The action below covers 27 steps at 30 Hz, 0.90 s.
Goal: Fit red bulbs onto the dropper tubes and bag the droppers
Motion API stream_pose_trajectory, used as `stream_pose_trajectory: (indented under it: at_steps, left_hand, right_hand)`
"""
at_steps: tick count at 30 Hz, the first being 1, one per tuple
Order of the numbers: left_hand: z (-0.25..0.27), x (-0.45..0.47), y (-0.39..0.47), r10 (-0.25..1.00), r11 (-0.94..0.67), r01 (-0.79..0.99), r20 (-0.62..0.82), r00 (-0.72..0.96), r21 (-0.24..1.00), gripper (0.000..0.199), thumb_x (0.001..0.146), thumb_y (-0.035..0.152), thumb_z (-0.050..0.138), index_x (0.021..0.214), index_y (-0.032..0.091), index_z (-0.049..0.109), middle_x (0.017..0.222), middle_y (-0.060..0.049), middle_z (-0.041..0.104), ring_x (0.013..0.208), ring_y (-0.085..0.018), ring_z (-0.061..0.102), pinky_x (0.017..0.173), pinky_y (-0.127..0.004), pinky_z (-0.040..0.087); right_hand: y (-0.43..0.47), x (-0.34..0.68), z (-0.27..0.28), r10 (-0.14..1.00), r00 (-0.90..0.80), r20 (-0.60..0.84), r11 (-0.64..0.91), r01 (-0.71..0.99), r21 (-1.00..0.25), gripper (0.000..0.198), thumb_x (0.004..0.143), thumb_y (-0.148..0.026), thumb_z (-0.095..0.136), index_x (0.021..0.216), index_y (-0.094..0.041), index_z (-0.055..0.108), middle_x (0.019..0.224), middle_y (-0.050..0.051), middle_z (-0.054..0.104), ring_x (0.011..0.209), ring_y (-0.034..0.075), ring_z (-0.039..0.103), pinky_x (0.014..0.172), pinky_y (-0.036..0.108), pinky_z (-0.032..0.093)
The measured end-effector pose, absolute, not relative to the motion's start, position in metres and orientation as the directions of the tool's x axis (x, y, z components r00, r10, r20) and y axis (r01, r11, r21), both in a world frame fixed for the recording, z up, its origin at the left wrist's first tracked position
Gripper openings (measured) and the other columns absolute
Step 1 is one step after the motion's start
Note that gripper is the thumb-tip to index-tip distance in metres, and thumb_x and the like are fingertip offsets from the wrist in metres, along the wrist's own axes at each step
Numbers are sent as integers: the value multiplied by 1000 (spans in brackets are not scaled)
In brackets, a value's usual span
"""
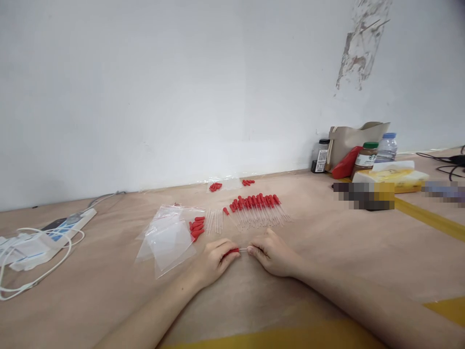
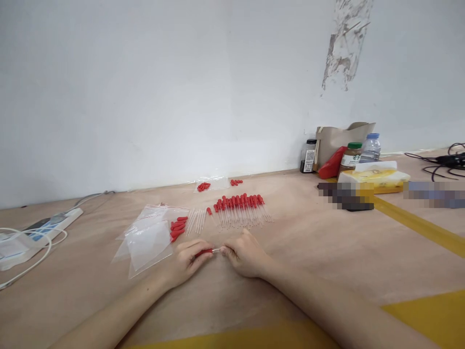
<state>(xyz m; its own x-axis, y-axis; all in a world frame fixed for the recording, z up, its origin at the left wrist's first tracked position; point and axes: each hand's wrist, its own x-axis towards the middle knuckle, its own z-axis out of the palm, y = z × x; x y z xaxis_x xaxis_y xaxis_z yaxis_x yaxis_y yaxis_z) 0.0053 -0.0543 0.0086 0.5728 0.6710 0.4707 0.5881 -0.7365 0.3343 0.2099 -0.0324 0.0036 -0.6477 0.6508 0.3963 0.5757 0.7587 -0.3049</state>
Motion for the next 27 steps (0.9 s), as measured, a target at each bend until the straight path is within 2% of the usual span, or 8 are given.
stream_pose_trajectory:
  at_steps: [5,10,12,14,16,18,22,27]
  left_hand:
    - [15,-3,-50,664,-742,585,474,578,326,17,86,26,49,91,19,63,78,-3,63,71,-14,56,65,-25,41]
    - [21,-6,-53,724,-686,584,327,607,434,17,77,34,60,88,22,65,73,-1,64,68,-15,56,66,-25,41]
    - [18,-8,-52,800,-598,617,347,488,511,34,72,36,65,102,22,59,80,-1,61,69,-14,54,64,-25,42]
    - [12,-10,-50,867,-496,638,373,329,590,41,73,36,63,108,19,51,76,0,55,64,-12,50,58,-23,41]
    - [7,-11,-48,900,-430,652,355,253,624,29,76,33,58,100,18,50,67,3,49,57,-11,46,54,-21,39]
    - [4,-10,-47,897,-438,681,340,284,587,17,78,30,55,88,17,53,64,4,47,57,-11,45,54,-21,38]
    - [8,-7,-50,846,-531,699,346,406,478,9,79,25,52,76,17,56,69,1,51,63,-13,48,57,-23,38]
    - [12,-8,-53,833,-551,698,342,434,457,8,80,23,52,79,18,57,69,0,52,64,-13,49,57,-23,38]
  right_hand:
    - [-35,213,15,590,-690,419,800,571,-186,21,85,-25,42,80,-20,62,81,3,61,78,14,49,69,28,25]
    - [-38,216,18,553,-743,377,817,572,-72,21,81,-27,47,69,-19,62,73,3,61,77,15,49,69,30,25]
    - [-33,217,20,598,-708,376,788,606,-111,21,80,-25,47,69,-19,63,71,2,62,75,15,51,69,29,26]
    - [-24,217,23,701,-609,371,705,671,-230,21,80,-24,46,71,-20,64,72,2,63,71,14,53,65,27,28]
    - [-10,212,27,819,-475,321,570,730,-377,23,80,-26,44,73,-20,65,71,1,65,66,13,54,59,24,30]
    - [4,202,30,897,-353,265,440,766,-468,24,79,-29,44,72,-19,65,71,1,65,65,13,56,56,23,30]
    - [25,167,31,940,-198,276,307,844,-441,23,77,-29,46,68,-19,66,76,4,67,76,17,58,64,25,33]
    - [37,131,25,960,-92,264,190,907,-376,27,77,-31,44,78,-15,66,83,11,67,83,21,59,77,33,30]
